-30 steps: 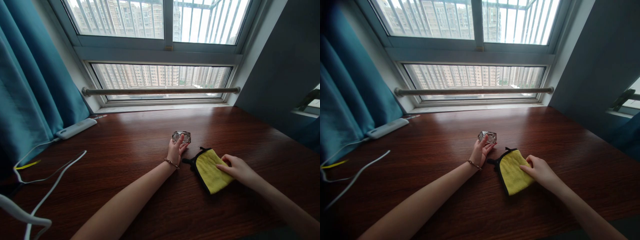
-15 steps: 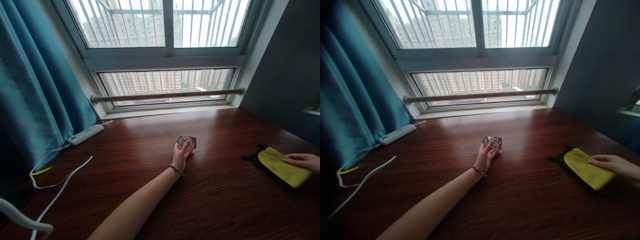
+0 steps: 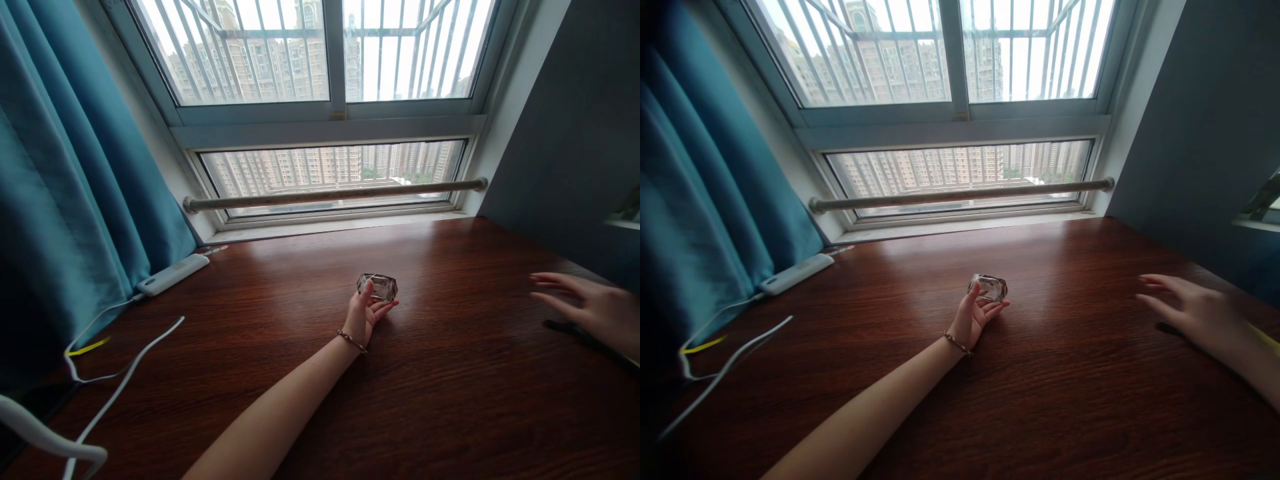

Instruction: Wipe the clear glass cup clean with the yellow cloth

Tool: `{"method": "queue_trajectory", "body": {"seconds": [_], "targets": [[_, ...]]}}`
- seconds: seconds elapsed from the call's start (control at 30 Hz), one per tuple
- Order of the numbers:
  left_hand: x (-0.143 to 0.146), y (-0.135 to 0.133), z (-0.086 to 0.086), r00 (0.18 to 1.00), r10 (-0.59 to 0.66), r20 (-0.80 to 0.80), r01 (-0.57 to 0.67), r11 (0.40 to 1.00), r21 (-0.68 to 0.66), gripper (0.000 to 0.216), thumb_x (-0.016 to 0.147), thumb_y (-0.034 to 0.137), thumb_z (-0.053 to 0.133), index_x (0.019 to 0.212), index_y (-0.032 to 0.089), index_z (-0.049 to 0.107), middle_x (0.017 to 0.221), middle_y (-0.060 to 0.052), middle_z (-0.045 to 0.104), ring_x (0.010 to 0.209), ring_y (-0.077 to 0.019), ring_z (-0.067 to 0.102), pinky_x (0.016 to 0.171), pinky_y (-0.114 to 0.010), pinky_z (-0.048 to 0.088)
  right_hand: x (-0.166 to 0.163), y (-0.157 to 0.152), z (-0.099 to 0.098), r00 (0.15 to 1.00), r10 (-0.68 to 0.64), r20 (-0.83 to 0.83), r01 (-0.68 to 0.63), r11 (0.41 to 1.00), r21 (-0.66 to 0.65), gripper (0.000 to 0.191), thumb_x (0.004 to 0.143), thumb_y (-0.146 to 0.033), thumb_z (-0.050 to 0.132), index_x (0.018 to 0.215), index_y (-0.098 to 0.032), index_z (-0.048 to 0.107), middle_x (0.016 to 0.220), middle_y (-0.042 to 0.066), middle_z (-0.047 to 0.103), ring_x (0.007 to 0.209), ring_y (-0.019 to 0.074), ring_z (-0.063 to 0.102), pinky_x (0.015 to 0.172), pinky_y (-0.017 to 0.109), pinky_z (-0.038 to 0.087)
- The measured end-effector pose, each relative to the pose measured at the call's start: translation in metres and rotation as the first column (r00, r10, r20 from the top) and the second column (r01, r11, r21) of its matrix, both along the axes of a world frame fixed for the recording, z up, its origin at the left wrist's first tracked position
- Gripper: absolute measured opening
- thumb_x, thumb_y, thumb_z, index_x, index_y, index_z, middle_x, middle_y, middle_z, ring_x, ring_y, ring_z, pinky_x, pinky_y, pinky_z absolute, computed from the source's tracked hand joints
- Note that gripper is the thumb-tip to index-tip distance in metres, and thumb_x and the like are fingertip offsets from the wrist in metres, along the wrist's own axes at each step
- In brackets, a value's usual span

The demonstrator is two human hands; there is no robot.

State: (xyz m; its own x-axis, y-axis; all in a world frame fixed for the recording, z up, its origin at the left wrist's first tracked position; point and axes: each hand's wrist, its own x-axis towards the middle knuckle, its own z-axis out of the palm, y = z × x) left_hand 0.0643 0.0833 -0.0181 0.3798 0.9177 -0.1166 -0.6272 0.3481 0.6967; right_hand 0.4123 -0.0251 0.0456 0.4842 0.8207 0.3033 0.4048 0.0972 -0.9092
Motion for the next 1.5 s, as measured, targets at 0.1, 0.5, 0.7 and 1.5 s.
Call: {"method": "queue_trajectory", "body": {"seconds": [0.1,0.5,0.7,1.5], "targets": [[-0.001,-0.005,0.002,0.999,-0.048,0.018,0.048,0.999,0.0,0.056,0.07,0.053,0.063,0.103,0.01,0.048,0.094,-0.016,0.063,0.076,-0.0237,0.066,0.07,-0.028,0.052,-0.11,0.024,-0.013,0.739,0.229,0.633,-0.358,0.93,0.081,0.058,0.072,-0.011,0.074,0.124,-0.018,0.051,0.121,0.008,0.052,0.11,0.0273,0.048,0.101,0.038,0.035],[-0.009,-0.013,0.02,0.929,-0.369,0.015,0.367,0.927,0.069,0.072,0.079,0.071,0.023,0.094,0.006,0.053,0.094,-0.024,0.063,0.088,-0.0291,0.063,0.08,-0.039,0.044,-0.186,0.102,-0.02,0.808,0.294,0.511,-0.295,0.952,-0.082,0.033,0.092,-0.031,0.03,0.104,-0.011,0.053,0.08,0.012,0.063,0.069,0.0286,0.063,0.063,0.039,0.051],[0.004,-0.024,0.017,0.845,-0.529,-0.078,0.534,0.839,0.104,0.075,0.072,0.076,0.032,0.094,0.008,0.055,0.093,-0.022,0.064,0.085,-0.029,0.064,0.08,-0.04,0.043,-0.138,0.115,-0.025,0.844,0.435,0.313,-0.354,0.891,-0.284,0.023,0.09,-0.031,0.034,0.078,-0.018,0.049,0.06,0.002,0.06,0.042,0.0178,0.058,0.035,0.022,0.044],[-0.002,-0.019,0.005,0.821,-0.565,-0.081,0.567,0.824,-0.003,0.067,0.072,0.069,0.043,0.085,0.005,0.06,0.086,-0.021,0.064,0.08,-0.0279,0.064,0.077,-0.039,0.044,0.154,0.129,-0.053,0.953,-0.296,0.069,0.259,0.673,-0.693,0.024,0.087,-0.012,0.043,0.064,-0.015,0.048,0.069,0.022,0.061,0.044,0.0275,0.06,0.039,0.031,0.043]]}}
